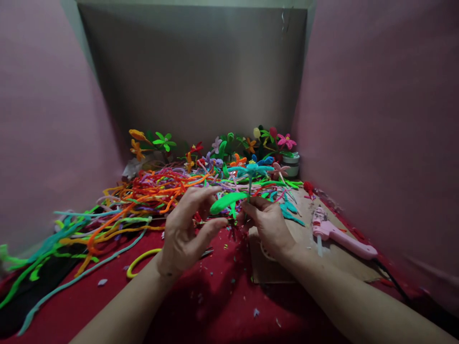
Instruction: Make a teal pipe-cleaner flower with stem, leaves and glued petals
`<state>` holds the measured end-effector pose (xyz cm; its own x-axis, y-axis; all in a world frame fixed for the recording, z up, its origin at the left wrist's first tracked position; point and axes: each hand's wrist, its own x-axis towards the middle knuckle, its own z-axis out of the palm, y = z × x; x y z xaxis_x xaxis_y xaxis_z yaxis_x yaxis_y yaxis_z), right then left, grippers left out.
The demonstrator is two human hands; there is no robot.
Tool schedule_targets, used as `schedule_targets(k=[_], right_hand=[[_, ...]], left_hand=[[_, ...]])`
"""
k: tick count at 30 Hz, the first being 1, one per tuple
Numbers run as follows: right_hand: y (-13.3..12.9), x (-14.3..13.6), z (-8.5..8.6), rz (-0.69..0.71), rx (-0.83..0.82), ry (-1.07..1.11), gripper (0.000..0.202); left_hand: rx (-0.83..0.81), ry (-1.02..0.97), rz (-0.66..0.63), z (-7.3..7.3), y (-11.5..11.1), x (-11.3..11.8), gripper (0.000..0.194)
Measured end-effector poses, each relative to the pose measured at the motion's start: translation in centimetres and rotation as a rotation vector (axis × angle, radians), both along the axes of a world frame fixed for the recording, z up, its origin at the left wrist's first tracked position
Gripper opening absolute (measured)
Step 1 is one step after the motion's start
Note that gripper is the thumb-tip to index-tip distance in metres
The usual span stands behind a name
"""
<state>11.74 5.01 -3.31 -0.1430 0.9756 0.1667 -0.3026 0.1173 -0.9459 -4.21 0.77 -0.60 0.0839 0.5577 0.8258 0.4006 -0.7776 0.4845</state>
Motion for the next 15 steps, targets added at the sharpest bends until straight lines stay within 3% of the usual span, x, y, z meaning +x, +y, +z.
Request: schedule_targets(k=[4, 9, 12, 15], right_hand=[[0.3, 0.1, 0.1, -0.053, 0.035, 0.032, 0.016], [0.6, 0.2, 0.0, -0.083, 0.106, -0.056, 0.013], [0.6, 0.2, 0.1, -0.111, 0.106, -0.112, 0.014], [0.7, 0.1, 0.0, -0.113, 0.053, -0.046, 0.013]], left_hand=[[-0.282, -0.389, -0.043, 0.0, 0.8, 0.1, 0.031], [-0.641, -0.625, -0.098, 0.3, 2.1, 0.0, 0.035], [-0.786, -0.793, -0.11, 0.6, 2.6, -0.1, 0.034], [-0.831, -0.913, -0.12, 0.6, 2.9, -0.1, 0.024]])
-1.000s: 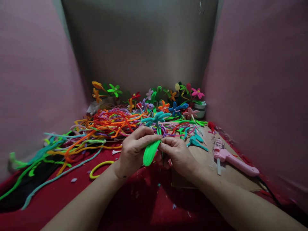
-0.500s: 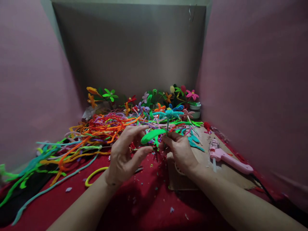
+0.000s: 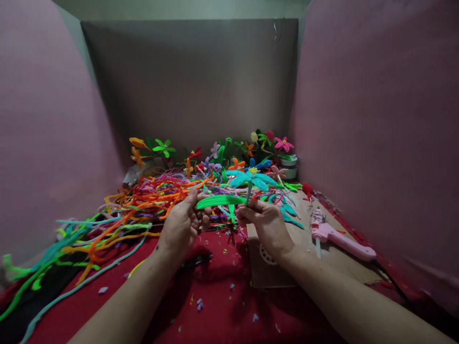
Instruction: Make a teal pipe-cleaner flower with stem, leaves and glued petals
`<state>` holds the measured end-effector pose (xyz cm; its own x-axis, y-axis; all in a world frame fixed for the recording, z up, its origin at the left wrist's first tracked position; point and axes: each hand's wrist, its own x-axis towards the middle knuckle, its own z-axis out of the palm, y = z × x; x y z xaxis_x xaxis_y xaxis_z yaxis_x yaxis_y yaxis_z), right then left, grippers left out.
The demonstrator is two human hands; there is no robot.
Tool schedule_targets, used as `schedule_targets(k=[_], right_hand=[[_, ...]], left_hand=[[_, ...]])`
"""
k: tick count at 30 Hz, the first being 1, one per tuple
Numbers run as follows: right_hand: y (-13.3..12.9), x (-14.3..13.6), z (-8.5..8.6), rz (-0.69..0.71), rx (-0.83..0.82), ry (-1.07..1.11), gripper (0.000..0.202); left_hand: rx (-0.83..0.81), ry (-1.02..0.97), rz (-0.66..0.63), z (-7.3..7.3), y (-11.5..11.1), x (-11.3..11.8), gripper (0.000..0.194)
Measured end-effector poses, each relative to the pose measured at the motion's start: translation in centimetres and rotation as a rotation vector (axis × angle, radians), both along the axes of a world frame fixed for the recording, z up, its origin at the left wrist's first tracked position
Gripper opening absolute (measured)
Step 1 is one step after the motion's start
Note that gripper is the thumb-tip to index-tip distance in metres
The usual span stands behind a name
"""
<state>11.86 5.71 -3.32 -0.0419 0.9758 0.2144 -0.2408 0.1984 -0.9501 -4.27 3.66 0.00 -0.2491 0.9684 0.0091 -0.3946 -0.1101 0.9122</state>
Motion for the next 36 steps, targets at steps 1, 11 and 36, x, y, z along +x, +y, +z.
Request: schedule_targets(k=[1, 11, 36], right_hand=[[0.1, -0.1, -0.1, 0.006, -0.017, 0.04, 0.015], [0.4, 0.1, -0.6, 0.012, 0.005, 0.097, 0.017], [-0.4, 0.2, 0.0, 0.207, 0.057, 0.136, 0.022]], left_hand=[[0.007, -0.009, -0.004, -0.1, 0.0, 0.0, 0.023], [0.052, 0.006, -0.017, -0.7, 0.4, -0.4, 0.018], [0.007, 0.79, -0.352, -1.3, -1.4, 2.4, 0.018]])
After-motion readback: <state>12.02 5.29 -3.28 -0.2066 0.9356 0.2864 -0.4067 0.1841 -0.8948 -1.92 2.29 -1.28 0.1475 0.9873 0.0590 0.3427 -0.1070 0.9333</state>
